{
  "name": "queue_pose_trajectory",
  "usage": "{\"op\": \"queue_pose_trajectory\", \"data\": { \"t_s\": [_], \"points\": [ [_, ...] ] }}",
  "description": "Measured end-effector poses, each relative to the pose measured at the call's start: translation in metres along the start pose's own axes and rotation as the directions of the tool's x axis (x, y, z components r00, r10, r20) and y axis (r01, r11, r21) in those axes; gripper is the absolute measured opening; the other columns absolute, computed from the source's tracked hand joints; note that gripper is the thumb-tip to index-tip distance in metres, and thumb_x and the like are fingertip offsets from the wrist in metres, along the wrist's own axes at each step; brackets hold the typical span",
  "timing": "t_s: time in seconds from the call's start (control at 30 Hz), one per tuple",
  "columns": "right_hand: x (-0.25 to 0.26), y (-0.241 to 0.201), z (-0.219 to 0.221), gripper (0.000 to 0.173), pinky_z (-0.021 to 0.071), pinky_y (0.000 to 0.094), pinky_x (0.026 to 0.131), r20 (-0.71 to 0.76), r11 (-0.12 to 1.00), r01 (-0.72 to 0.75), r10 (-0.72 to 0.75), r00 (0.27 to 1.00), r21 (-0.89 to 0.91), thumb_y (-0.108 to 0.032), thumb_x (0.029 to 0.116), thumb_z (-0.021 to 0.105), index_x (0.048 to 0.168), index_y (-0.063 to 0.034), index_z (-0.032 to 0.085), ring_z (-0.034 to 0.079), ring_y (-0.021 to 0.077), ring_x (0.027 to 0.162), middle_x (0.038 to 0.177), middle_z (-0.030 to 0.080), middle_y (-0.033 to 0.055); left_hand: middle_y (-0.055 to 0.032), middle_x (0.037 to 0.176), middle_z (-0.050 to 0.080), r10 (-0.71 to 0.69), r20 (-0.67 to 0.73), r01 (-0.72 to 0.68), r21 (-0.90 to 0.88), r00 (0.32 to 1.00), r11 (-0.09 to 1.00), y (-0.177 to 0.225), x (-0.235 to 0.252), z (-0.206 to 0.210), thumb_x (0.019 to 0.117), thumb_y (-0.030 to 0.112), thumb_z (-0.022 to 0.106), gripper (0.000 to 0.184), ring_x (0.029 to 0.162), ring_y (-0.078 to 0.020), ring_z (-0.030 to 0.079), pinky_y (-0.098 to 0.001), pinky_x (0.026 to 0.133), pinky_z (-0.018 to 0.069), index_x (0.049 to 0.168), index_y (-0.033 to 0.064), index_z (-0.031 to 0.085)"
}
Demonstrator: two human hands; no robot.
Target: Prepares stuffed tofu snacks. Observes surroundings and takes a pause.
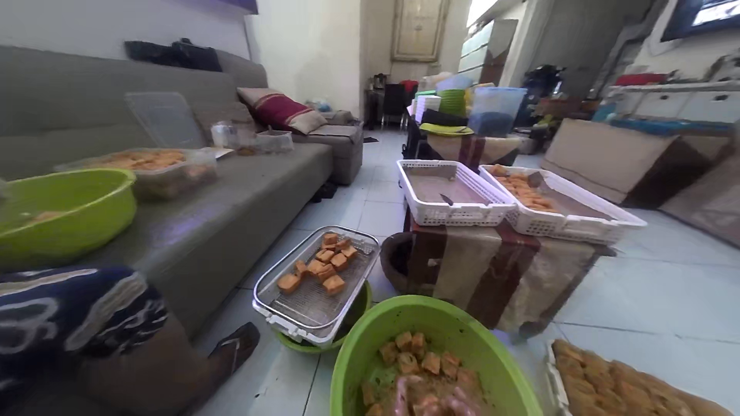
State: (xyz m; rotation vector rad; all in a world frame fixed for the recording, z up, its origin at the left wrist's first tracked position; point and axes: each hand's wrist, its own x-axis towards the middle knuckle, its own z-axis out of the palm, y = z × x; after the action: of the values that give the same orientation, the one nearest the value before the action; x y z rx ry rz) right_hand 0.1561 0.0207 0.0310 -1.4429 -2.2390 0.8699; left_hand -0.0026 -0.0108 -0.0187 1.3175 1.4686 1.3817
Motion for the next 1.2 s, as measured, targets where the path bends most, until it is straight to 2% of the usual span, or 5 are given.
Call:
{"op": "queue_pose_trajectory", "data": {
  "t_s": [0.23, 0.43, 0.63, 1.03, 1.2],
  "points": [
    [-0.004, -0.036, 0.019, 0.024, 0.0566, 0.0396, 0.093, -0.231, 0.910, -0.045, 0.152, 0.961, 0.413, -0.010, 0.0887, 0.076, 0.102, 0.0103, 0.073, 0.071, 0.0267, 0.097, 0.102, 0.073, 0.0226, -0.0142, 0.126, 0.067, -0.204, 0.087, 0.220, -0.472, 0.975, 0.854, 0.020, 0.000, -0.006, 0.1112, 0.028, 0.019, 0.053, 0.111, -0.0180, 0.066, -0.0383, 0.097, 0.0546, 0.143, -0.0012, 0.050],
    [-0.005, -0.041, 0.048, 0.059, 0.0525, 0.0406, 0.105, -0.192, 0.840, -0.175, 0.311, 0.931, 0.514, -0.026, 0.0818, 0.085, 0.128, 0.0057, 0.066, 0.067, 0.0258, 0.117, 0.124, 0.069, 0.0218, -0.0128, 0.144, 0.059, -0.205, 0.120, 0.234, -0.628, 0.971, 0.742, 0.006, 0.006, -0.012, 0.1113, 0.031, 0.027, 0.051, 0.129, -0.0224, 0.059, -0.0398, 0.107, 0.0489, 0.152, 0.0044, 0.043],
    [0.006, -0.033, 0.028, 0.043, 0.0497, 0.0394, 0.105, -0.119, 0.910, -0.129, 0.189, 0.975, 0.393, -0.030, 0.0860, 0.080, 0.110, 0.0053, 0.075, 0.065, 0.0275, 0.115, 0.118, 0.070, 0.0221, -0.0122, 0.145, 0.058, -0.258, 0.174, 0.301, -0.720, 0.950, 0.625, 0.022, 0.001, -0.008, 0.1116, 0.030, 0.023, 0.052, 0.131, -0.0217, 0.057, -0.0390, 0.107, 0.0483, 0.154, 0.0045, 0.038],
    [0.019, -0.047, 0.022, 0.029, 0.0569, 0.0287, 0.079, -0.028, 0.684, -0.303, 0.427, 0.904, 0.664, -0.030, 0.0893, 0.080, 0.091, -0.0014, 0.074, 0.068, 0.0084, 0.080, 0.086, 0.073, 0.0045, -0.0149, 0.133, 0.065, -0.216, 0.067, 0.205, -0.664, 0.974, 0.719, 0.016, 0.008, -0.007, 0.1110, 0.021, 0.025, 0.048, 0.122, -0.0210, 0.062, -0.0372, 0.106, 0.0498, 0.134, -0.0052, 0.058],
    [0.009, -0.038, 0.009, 0.031, 0.0568, 0.0323, 0.082, 0.170, 0.540, -0.405, 0.432, 0.886, 0.738, -0.028, 0.0990, 0.068, 0.111, 0.0005, 0.067, 0.066, 0.0114, 0.087, 0.097, 0.070, 0.0063, -0.0156, 0.128, 0.068, -0.083, 0.025, 0.085, -0.450, 0.996, 0.889, 0.020, 0.005, -0.006, 0.1068, 0.010, 0.042, 0.035, 0.125, -0.0159, 0.061, -0.0323, 0.112, 0.0452, 0.125, -0.0095, 0.064]
  ]
}}
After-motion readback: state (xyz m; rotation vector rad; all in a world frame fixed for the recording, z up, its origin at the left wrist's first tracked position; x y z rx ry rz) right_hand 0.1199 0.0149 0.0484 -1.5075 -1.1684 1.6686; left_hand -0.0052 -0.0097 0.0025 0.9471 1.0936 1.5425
